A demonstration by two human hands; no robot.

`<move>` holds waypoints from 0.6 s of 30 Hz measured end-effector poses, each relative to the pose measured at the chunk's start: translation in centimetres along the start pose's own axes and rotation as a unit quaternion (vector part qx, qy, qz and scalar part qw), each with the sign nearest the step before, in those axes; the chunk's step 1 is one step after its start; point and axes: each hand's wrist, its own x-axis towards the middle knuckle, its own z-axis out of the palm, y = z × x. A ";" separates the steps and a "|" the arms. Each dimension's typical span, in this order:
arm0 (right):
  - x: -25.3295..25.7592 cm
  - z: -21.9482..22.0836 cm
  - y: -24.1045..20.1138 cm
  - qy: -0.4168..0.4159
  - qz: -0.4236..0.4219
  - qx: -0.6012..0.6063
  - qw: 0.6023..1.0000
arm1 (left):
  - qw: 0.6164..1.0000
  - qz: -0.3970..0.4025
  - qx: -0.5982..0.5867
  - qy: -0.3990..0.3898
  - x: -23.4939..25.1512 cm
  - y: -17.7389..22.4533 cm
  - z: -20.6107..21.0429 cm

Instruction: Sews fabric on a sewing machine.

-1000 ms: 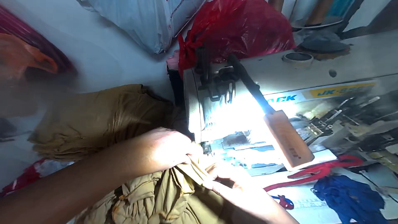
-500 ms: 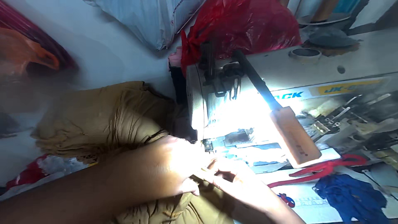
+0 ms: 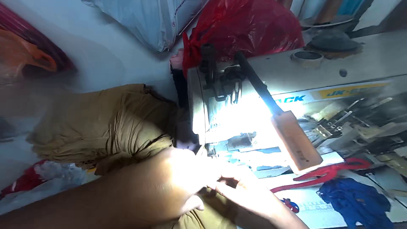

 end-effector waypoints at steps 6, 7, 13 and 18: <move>-0.1 0.0 0.1 -0.001 0.020 -0.005 1.000 | 0.975 -0.128 0.045 -0.175 1.4 -0.4 -1.2; -0.1 0.0 0.1 0.002 0.017 0.000 1.000 | 0.987 -0.099 0.047 -0.118 1.1 -0.1 -0.8; -0.2 0.2 0.2 0.021 0.023 -0.003 1.000 | 0.996 -0.067 0.040 -0.038 1.1 0.5 0.5; -0.3 0.5 0.6 0.051 0.009 -0.040 0.998 | 0.982 -0.133 0.083 -0.103 1.8 1.5 -0.3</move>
